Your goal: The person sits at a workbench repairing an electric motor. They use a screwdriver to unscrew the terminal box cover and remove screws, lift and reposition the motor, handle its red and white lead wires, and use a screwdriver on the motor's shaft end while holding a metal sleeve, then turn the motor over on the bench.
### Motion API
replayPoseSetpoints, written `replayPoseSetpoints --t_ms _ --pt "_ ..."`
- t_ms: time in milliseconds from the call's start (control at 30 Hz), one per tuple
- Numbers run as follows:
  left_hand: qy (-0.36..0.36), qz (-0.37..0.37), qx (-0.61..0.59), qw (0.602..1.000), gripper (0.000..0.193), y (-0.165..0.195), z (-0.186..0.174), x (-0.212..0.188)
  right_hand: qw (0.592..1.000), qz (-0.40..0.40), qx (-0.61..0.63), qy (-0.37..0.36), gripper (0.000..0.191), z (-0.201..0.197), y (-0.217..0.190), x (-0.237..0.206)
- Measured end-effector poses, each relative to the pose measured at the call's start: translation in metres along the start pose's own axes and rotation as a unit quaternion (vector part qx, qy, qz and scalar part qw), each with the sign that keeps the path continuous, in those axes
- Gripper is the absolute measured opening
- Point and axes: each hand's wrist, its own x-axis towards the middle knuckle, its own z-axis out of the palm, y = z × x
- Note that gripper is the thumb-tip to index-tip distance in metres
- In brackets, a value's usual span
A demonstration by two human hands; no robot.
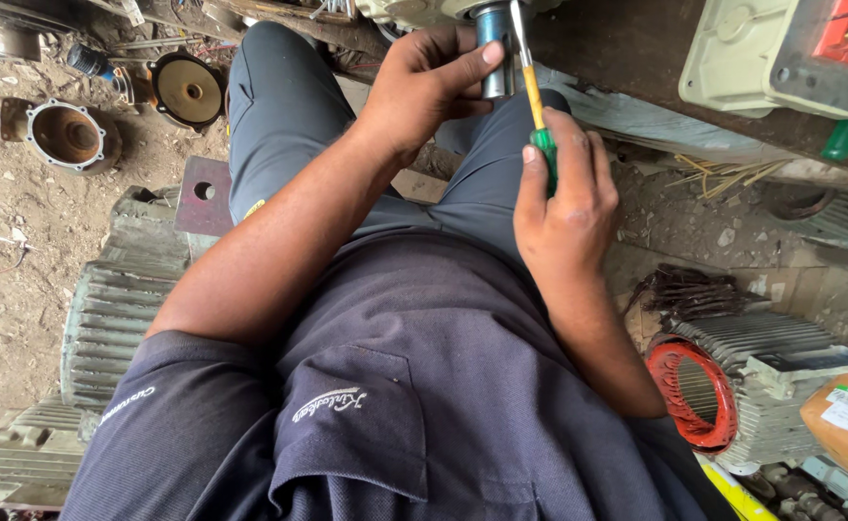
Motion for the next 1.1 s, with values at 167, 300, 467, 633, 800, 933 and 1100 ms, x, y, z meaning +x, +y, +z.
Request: replayPoseSetpoints --t_ms 167,300,467,633,800,933,1100 --pt "-0.021 -0.027 0.011 0.999 0.03 0.004 -0.004 -0.002 0.999 0.029 -0.017 -0.005 0.03 0.0 -0.003 -0.002" --pt "-0.003 -0.023 0.015 1.0 0.029 0.003 -0.002 -0.004 1.0 -0.007 -0.006 0.005 0.028 -0.009 0.004 -0.003" --pt "-0.016 -0.009 0.014 1.0 0.03 -0.003 0.0 -0.001 1.0 0.018 0.01 -0.003 0.028 -0.006 0.007 -0.003" --pt "-0.072 -0.029 -0.049 0.996 0.034 -0.008 -0.009 0.0 1.0 0.018 -0.006 0.002 0.03 0.0 0.002 -0.002" --pt "-0.015 -0.006 -0.036 0.999 0.037 -0.015 -0.009 -0.004 1.0 0.019 -0.01 0.0 0.03 -0.003 0.004 -0.006" --pt "0.062 0.079 0.031 0.994 0.042 -0.02 0.004 -0.018 1.0 0.019 0.004 0.0 0.029 -0.006 0.011 -0.007" --pt "0.056 0.144 0.084 0.984 0.06 -0.026 0.014 -0.03 1.0 0.017 0.021 0.004 0.029 0.002 0.016 -0.005"
